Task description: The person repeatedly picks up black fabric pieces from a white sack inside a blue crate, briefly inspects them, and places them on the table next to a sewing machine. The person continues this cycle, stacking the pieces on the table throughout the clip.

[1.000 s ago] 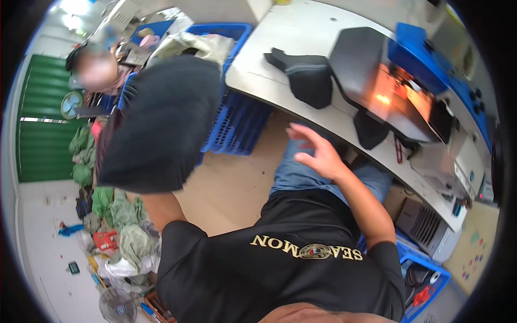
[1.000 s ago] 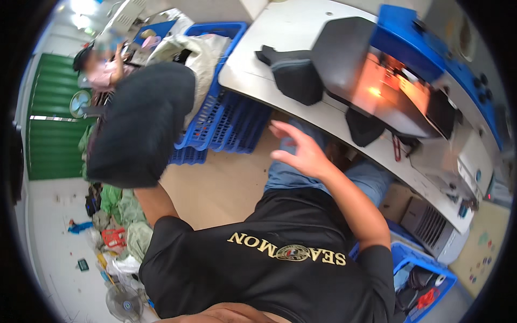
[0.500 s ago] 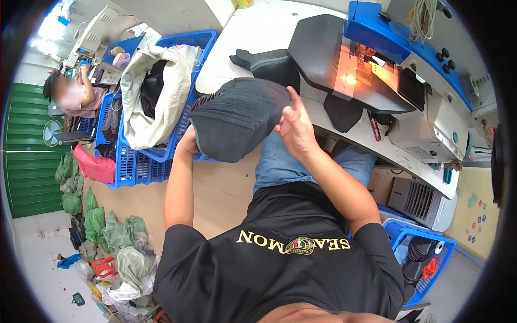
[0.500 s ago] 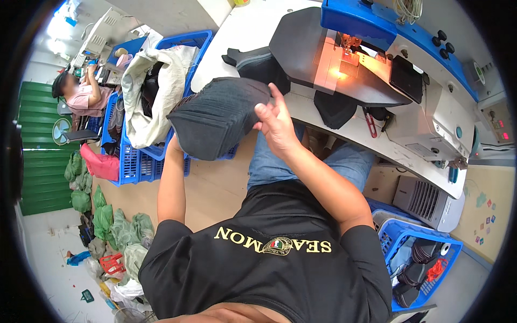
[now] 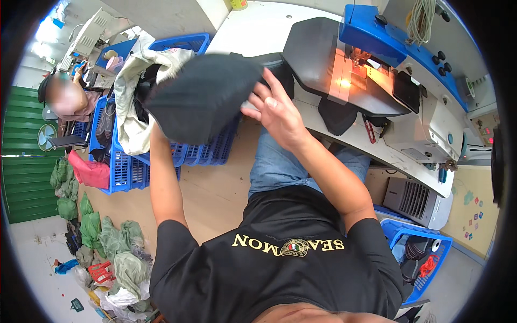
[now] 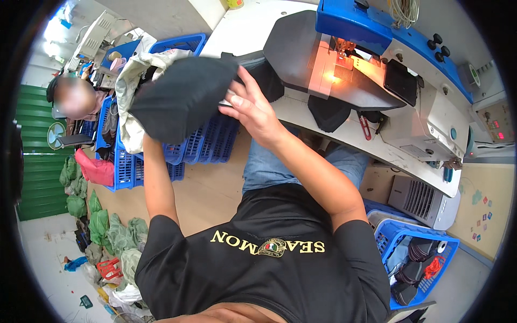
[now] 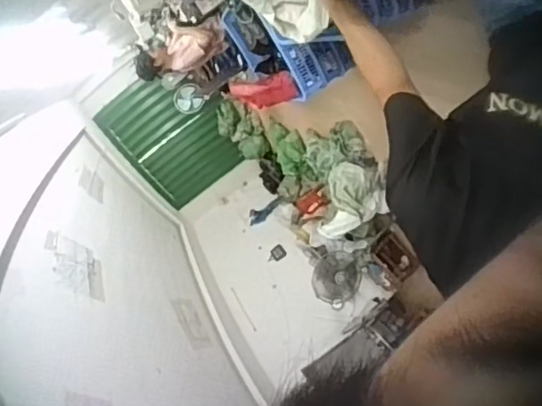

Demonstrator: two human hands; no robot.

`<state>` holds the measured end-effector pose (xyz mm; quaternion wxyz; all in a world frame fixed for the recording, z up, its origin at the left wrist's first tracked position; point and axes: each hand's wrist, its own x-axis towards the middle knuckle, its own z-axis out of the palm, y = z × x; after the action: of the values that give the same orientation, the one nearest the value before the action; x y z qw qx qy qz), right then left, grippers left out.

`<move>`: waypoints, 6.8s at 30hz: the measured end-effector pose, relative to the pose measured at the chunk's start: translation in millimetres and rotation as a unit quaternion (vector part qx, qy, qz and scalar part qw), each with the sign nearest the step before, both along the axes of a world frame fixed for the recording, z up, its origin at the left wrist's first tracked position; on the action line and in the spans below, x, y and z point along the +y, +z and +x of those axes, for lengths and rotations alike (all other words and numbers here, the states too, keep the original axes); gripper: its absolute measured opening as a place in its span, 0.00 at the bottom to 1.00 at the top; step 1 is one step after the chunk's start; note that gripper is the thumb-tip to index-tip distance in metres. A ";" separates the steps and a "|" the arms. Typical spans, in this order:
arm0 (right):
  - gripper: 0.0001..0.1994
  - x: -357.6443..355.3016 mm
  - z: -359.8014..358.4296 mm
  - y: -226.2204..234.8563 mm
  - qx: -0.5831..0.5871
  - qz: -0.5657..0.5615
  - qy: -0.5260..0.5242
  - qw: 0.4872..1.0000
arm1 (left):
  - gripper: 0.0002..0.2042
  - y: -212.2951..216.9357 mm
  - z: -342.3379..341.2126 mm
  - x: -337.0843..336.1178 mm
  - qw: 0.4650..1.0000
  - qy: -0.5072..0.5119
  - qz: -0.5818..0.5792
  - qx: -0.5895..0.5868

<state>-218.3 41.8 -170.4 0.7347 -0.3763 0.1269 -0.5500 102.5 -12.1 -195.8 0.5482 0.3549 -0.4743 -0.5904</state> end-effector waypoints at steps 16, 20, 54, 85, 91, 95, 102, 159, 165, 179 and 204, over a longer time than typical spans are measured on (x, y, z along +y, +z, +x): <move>0.18 113.2 -126.8 -135.8 0.569 -0.008 -0.084 0.818 | 0.21 129.3 -186.3 -261.3 0.996 0.005 -0.004 -0.091; 0.17 150.6 -161.8 -171.3 0.591 0.073 -0.129 0.793 | 0.21 124.5 -215.3 -296.6 0.993 -0.010 -0.002 -0.120; 0.11 133.9 -155.7 -177.5 0.682 0.074 -0.209 0.697 | 0.26 -36.6 -230.3 -386.2 0.738 0.103 -0.080 -0.662; 0.12 143.3 -148.9 -182.5 0.716 0.001 -0.209 0.667 | 0.23 -57.3 -200.0 -172.8 0.742 0.339 -0.299 -0.495; 0.12 144.9 -151.1 -185.7 0.709 -0.016 -0.221 0.669 | 0.26 -68.0 -207.9 -251.0 0.712 0.440 -0.195 -0.511; 0.12 144.5 -152.1 -185.1 0.705 -0.007 -0.222 0.674 | 0.30 -53.5 -228.2 -273.4 0.748 0.381 -0.068 -0.540; 0.12 139.4 -152.3 -186.7 0.708 0.005 -0.209 0.675 | 0.32 -53.2 -243.8 -297.3 0.763 0.344 -0.054 -0.544; 0.14 114.6 -139.9 -209.1 0.740 0.012 -0.115 0.662 | 0.34 -32.1 119.9 -129.2 0.528 0.300 0.087 -0.790; 0.15 116.5 -144.2 -212.5 0.744 0.031 -0.127 0.656 | 0.43 -54.9 111.2 -179.5 0.481 0.267 0.187 -0.814; 0.13 107.0 -132.9 -205.5 0.763 0.045 -0.100 0.636 | 0.17 -142.8 153.2 -212.8 0.448 0.331 0.091 -0.826; 0.15 107.5 -143.9 -213.0 0.731 0.029 -0.102 0.674 | 0.29 109.1 13.8 -96.6 0.510 0.472 -0.528 -0.488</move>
<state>-362.1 149.3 -383.4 0.3569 -0.6215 0.6770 -0.1673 116.3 -108.7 -86.7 0.5145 0.4032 -0.6538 0.3812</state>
